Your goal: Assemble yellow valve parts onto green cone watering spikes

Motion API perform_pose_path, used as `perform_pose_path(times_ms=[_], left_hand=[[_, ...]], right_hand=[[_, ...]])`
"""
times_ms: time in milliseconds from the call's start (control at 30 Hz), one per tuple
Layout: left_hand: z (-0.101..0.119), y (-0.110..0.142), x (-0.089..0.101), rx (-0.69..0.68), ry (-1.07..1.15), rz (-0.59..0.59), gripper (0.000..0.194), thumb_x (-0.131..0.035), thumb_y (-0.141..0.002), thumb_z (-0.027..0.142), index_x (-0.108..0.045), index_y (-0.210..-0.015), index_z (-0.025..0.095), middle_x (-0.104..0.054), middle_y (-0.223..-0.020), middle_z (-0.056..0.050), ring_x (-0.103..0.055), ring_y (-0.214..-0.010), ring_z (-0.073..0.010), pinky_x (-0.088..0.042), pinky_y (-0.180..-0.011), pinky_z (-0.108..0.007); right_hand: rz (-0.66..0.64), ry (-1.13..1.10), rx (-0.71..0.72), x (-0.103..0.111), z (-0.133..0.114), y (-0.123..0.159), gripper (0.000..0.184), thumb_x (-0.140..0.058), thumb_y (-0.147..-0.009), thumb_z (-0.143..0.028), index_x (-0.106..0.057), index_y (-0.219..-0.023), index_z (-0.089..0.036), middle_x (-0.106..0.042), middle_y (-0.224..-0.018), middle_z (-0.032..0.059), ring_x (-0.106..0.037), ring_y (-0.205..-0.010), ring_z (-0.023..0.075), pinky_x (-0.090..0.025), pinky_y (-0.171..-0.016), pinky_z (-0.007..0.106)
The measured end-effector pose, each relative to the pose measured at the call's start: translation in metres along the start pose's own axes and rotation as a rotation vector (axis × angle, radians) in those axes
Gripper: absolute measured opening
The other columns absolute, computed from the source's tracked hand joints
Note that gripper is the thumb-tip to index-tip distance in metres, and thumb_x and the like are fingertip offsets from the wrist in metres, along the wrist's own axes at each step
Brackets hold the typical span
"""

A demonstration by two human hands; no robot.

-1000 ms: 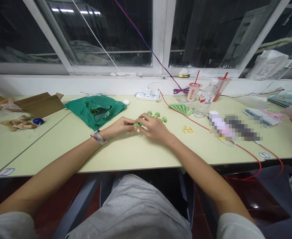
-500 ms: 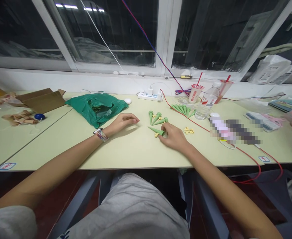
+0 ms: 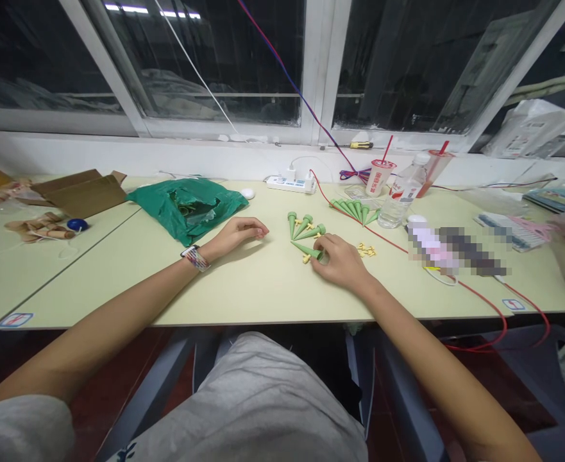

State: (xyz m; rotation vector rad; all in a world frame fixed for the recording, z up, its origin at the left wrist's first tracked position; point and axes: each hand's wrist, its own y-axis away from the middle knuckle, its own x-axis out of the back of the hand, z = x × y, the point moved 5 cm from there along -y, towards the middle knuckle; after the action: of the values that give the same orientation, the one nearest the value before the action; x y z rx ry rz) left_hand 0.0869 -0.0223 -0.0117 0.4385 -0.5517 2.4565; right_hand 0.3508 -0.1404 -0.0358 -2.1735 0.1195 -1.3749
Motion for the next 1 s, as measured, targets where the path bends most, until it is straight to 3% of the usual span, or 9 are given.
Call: perform_pose_path(times_ms=[433,1000], left_hand=[[0.0042,0.0004,-0.0011,0.017,0.019,0.002,0.020,-0.075,-0.085,0.034,-0.081,-0.088,0.016,-0.074,-0.080,-0.008,-0.068,-0.081,-0.0212,-0.055,-0.081,-0.034],[0.0029,-0.0003,-0.0023,0.009,0.011,-0.011,0.020,-0.073,-0.085,0.034,-0.081,-0.088,0.015,-0.074,-0.080,-0.008,-0.067,-0.079,-0.0201,-0.054,-0.080,-0.033]], right_hand=[[0.008,0.020,-0.049,0.0043,0.0008,-0.0017,0.013,-0.068,-0.086,-0.032,-0.065,-0.096,-0.024,-0.072,-0.094,0.0058,-0.066,-0.087,0.0246,-0.046,-0.071,0.035],[0.027,0.130,-0.100,0.0074,0.0071,-0.0044,0.016,-0.067,-0.088,-0.031,-0.067,-0.102,-0.023,-0.073,-0.103,0.0083,-0.066,-0.102,0.0283,-0.045,-0.073,0.037]])
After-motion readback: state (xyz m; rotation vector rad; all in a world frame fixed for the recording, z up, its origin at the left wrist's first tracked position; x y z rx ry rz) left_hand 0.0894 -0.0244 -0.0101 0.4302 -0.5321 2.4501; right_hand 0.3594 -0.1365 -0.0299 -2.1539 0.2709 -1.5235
